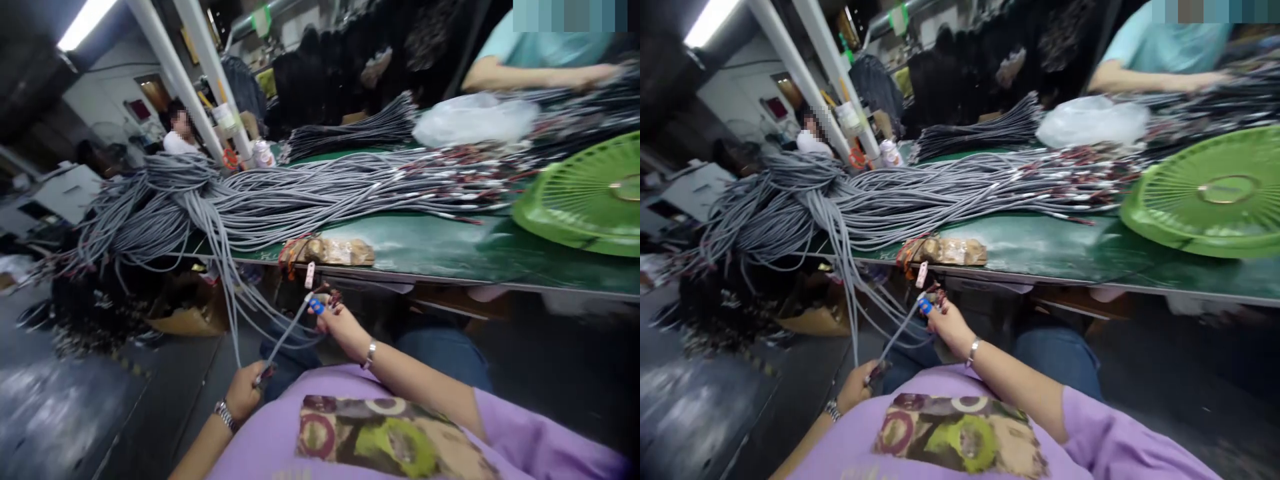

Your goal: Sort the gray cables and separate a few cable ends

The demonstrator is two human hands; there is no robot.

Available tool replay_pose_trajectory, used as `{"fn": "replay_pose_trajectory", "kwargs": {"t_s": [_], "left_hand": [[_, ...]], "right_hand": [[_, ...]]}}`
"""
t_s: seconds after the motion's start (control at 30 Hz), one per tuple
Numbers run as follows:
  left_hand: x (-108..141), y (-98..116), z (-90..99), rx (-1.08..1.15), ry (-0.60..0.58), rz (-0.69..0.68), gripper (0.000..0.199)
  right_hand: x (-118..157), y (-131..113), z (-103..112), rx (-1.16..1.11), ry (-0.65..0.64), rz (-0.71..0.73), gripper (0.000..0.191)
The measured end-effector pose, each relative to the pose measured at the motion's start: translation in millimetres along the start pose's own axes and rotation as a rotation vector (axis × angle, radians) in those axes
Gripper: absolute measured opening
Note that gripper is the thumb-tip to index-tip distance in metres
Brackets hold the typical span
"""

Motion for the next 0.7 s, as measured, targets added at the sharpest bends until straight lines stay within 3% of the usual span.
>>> {"fn": "replay_pose_trajectory", "kwargs": {"t_s": [0.17,0.27,0.37,0.43,0.53,0.6,0.7], "left_hand": [[8,-6,-9.5,-0.235,-0.046,-0.085,0.017],[16,-6,-9.2,-0.228,-0.07,-0.221,0.026],[29,-4,3.7,-0.13,-0.055,-0.317,0.04],[39,-5,18.5,-0.019,-0.003,-0.298,0.048],[54,-16,45.0,0.239,0.172,-0.148,0.048],[68,-32,66.9,0.488,0.399,-0.002,0.043],[99,-55,101.3,0.764,0.773,0.169,0.04]], "right_hand": [[8,0,-14,-0.006,-0.04,-0.029,0.047],[15,8,-30,0.067,-0.097,-0.052,0.048],[18,11,-35,0.139,-0.068,-0.031,0.048],[17,8,-30,0.144,0.002,-0.008,0.05],[17,-7,-16,0.153,0.108,0.058,0.051],[19,-19,-11,0.223,0.115,0.125,0.049],[26,-30,-18,0.377,0.002,0.209,0.049]]}}
Point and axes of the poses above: each hand's wrist, its own x-axis away from the middle knuckle, its own z-axis out of the back of the hand, y = z × x, the point moved 8 cm from there along -x, towards the middle knuckle, and after that the axes turned 10 degrees about -x, right-handed, at the moved point
